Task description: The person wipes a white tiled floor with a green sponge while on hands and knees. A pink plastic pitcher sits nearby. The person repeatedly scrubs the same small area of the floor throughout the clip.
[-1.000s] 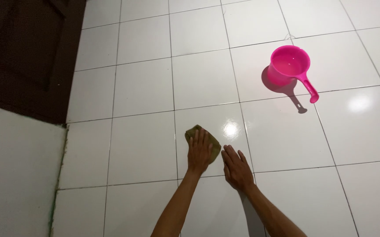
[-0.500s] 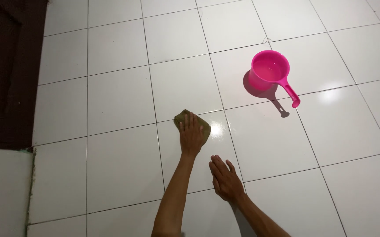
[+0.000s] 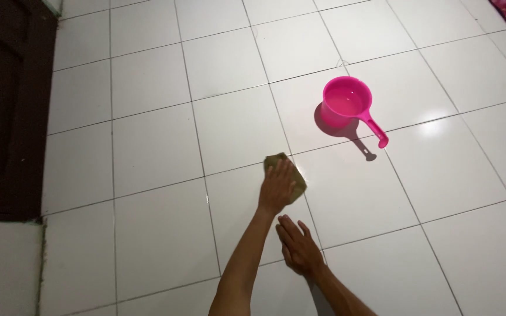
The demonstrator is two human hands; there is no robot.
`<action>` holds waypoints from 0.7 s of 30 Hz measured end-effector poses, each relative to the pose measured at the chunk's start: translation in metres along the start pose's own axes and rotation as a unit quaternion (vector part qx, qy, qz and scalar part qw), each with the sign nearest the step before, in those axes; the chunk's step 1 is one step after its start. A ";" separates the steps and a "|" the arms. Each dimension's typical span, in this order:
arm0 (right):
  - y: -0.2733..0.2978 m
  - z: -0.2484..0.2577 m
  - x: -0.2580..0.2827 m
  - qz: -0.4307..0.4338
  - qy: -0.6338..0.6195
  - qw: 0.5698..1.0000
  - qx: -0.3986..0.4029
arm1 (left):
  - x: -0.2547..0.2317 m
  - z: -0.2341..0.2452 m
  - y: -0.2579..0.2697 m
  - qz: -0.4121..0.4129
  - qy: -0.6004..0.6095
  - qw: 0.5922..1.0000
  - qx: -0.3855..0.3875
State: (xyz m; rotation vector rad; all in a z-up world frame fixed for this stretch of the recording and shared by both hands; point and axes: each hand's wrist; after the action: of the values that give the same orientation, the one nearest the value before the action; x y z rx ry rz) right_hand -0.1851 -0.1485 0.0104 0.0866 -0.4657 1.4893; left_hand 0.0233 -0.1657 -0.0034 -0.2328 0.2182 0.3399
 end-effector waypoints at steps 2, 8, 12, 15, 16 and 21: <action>0.002 -0.001 0.003 0.007 0.007 1.000 -0.017 | 0.022 0.001 0.019 0.026 -0.020 0.999 -0.013; 0.004 -0.011 -0.004 -0.017 0.056 0.998 0.017 | 0.082 0.017 0.095 0.132 -0.139 0.975 -0.115; 0.004 -0.016 -0.005 -0.029 0.098 0.995 0.007 | 0.068 0.037 0.152 0.227 -0.145 0.959 -0.091; 0.002 -0.016 -0.007 -0.017 0.110 0.994 -0.007 | 0.036 0.040 0.180 0.244 -0.137 0.955 -0.100; 0.002 -0.016 -0.006 -0.012 0.108 0.994 -0.004 | 0.022 0.039 0.188 0.250 -0.139 0.953 -0.100; 0.000 -0.018 -0.011 -0.040 0.018 0.999 0.012 | -0.057 0.014 0.214 0.223 -0.158 0.956 -0.104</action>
State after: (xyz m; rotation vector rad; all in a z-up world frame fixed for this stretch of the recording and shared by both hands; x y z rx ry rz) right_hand -0.1809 -0.1530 -0.0097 0.0960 -0.4109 1.4162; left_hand -0.1021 0.0167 -0.0157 -0.3320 -0.0869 0.8433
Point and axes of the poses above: each hand's wrist, its own y-axis away from the middle knuckle, its own z-axis out of the back of the hand, x = y × z, and after that the axes turned 4 degrees about x, right-handed
